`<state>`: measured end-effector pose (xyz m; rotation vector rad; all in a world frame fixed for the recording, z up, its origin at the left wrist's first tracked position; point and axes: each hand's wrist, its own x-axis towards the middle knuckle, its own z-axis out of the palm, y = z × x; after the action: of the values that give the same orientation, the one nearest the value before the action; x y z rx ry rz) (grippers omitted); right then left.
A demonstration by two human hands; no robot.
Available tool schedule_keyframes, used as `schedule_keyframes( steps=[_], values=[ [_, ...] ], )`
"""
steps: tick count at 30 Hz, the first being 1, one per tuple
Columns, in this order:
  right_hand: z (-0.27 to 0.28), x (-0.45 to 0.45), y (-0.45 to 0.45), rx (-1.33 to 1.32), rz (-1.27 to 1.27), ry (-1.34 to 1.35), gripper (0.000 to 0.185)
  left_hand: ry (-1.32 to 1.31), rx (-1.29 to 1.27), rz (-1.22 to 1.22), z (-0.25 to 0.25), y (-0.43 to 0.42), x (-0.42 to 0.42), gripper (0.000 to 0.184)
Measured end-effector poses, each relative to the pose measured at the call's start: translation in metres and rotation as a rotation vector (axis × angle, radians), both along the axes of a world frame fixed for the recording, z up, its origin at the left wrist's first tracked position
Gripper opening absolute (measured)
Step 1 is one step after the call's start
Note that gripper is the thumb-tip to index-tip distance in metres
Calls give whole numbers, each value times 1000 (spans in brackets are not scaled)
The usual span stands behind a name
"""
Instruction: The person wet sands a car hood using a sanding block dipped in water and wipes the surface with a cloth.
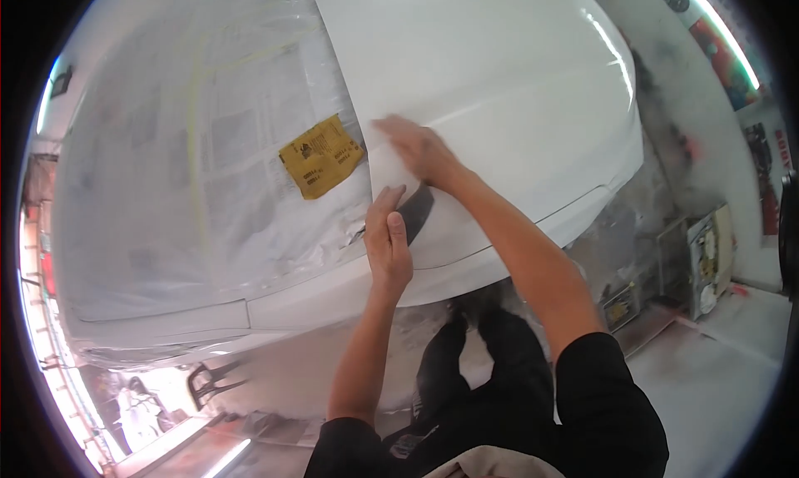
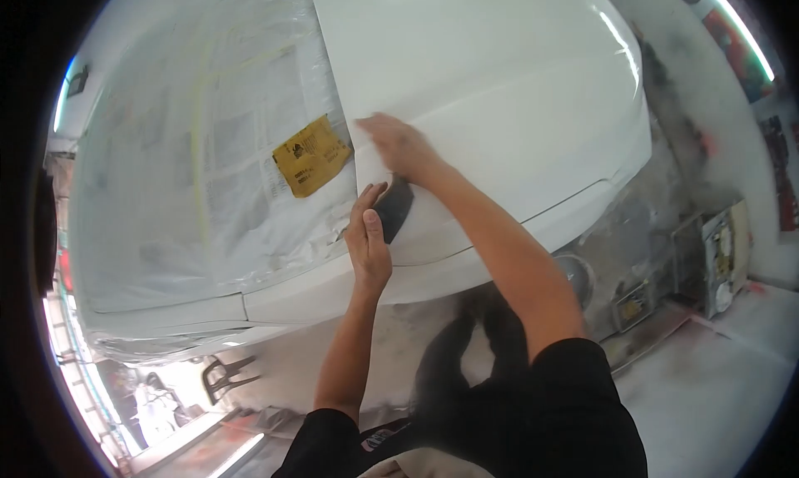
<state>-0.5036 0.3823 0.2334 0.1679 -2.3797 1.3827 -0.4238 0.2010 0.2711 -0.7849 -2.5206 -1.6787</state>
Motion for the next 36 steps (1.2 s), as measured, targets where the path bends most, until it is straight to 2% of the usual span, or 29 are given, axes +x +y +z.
schedule_keyframes(
  steps=[1,3,6,9,12,16,18,19,20,21,22,24,26,27,28,29,30,32,34,36],
  values=[
    [2,20,14,-79,-51,3,41,24,16,10,-3,-1,0,50],
    [4,61,42,148,-235,-35,39,-91,46,45,-4,-6,3,49],
    [-6,84,57,313,-249,-58,38,-95,62,36,0,-5,3,48],
    [-6,79,52,443,-244,-27,36,-12,64,34,0,-6,4,48],
    [-19,81,61,407,-204,-4,36,49,45,14,-2,-5,7,48],
    [-18,85,49,637,-194,56,37,44,0,-25,-10,-3,6,48],
    [-25,87,51,693,-177,102,38,7,-7,24,-8,2,13,51],
    [-28,86,51,725,-152,89,39,15,-25,33,-11,0,15,60],
    [-28,86,52,757,-129,80,40,106,0,32,-14,0,17,61],
    [-30,99,53,789,-109,70,41,72,-86,95,-19,-2,12,62],
    [-35,123,54,780,-90,93,42,150,12,150,-23,-1,21,61],
    [-45,176,56,756,-51,132,44,76,97,291,-29,-3,69,53],
    [-123,247,66,488,-22,463,47,323,179,298,-63,3,152,52],
    [-158,293,68,306,108,334,48,338,194,318,-95,6,193,51],
    [-196,337,74,226,233,199,62,149,172,288,-134,3,228,51],
    [-216,387,74,-97,285,-39,69,-91,31,286,-152,8,274,52],
    [-229,431,76,-422,331,-278,77,-178,130,278,-193,17,307,54],
    [-247,500,94,-1070,323,-693,86,-486,257,-17,-207,33,374,52],
    [-287,560,110,-1140,442,-749,82,-821,471,-139,-246,53,419,51],
    [-302,594,118,-1197,533,-817,77,-945,386,-220,-277,71,454,53]
  ],
)
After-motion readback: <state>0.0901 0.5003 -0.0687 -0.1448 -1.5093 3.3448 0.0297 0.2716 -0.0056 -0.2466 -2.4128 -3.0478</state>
